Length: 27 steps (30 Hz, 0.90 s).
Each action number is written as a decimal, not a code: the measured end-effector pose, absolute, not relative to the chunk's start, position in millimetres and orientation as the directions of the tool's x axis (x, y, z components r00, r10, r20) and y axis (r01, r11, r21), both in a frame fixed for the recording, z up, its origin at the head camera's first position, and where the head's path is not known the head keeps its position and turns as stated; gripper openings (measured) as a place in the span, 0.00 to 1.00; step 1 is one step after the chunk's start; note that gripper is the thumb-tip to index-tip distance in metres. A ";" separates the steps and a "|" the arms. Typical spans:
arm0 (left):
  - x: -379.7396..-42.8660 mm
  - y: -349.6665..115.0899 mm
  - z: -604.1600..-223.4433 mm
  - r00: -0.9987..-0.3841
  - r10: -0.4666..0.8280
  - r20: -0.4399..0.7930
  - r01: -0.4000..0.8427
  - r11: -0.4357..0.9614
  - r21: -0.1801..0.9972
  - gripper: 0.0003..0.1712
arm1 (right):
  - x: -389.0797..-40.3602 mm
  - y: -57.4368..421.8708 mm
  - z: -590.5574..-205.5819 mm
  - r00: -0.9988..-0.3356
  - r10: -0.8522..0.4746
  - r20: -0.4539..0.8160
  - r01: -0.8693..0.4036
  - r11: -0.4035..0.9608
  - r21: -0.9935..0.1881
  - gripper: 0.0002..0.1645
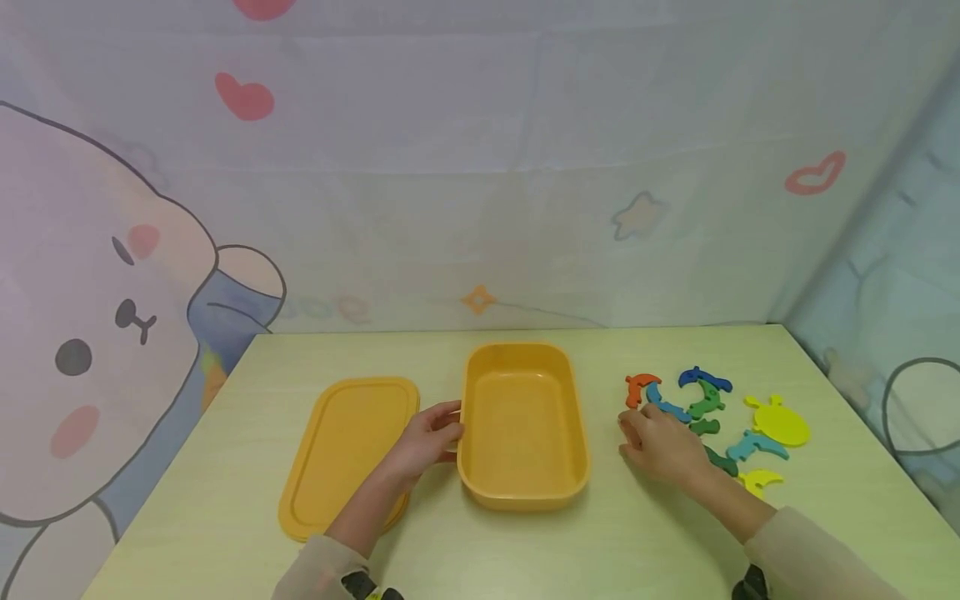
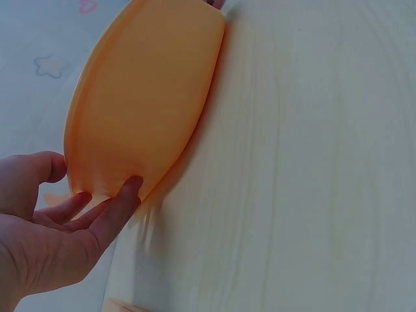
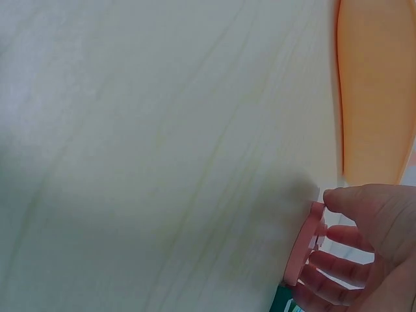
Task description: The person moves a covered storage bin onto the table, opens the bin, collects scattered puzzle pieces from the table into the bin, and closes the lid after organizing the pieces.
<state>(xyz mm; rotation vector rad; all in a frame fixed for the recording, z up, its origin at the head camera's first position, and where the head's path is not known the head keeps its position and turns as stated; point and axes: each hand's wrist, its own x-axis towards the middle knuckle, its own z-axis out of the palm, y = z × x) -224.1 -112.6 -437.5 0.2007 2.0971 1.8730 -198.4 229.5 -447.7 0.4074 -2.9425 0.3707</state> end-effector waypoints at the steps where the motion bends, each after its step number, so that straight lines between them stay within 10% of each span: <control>1: -224.5 -112.7 -437.8 -0.939 0.314 -0.145 -0.108 0.131 0.985 0.27 | -198.8 229.3 -448.1 -0.953 -0.246 0.174 -0.282 0.933 -0.222 0.20; 27: -227.9 -113.7 -441.7 -0.932 0.332 -0.148 -0.100 0.156 0.983 0.26 | -208.4 219.1 -453.7 -0.940 -0.235 0.249 -0.292 0.929 -0.227 0.08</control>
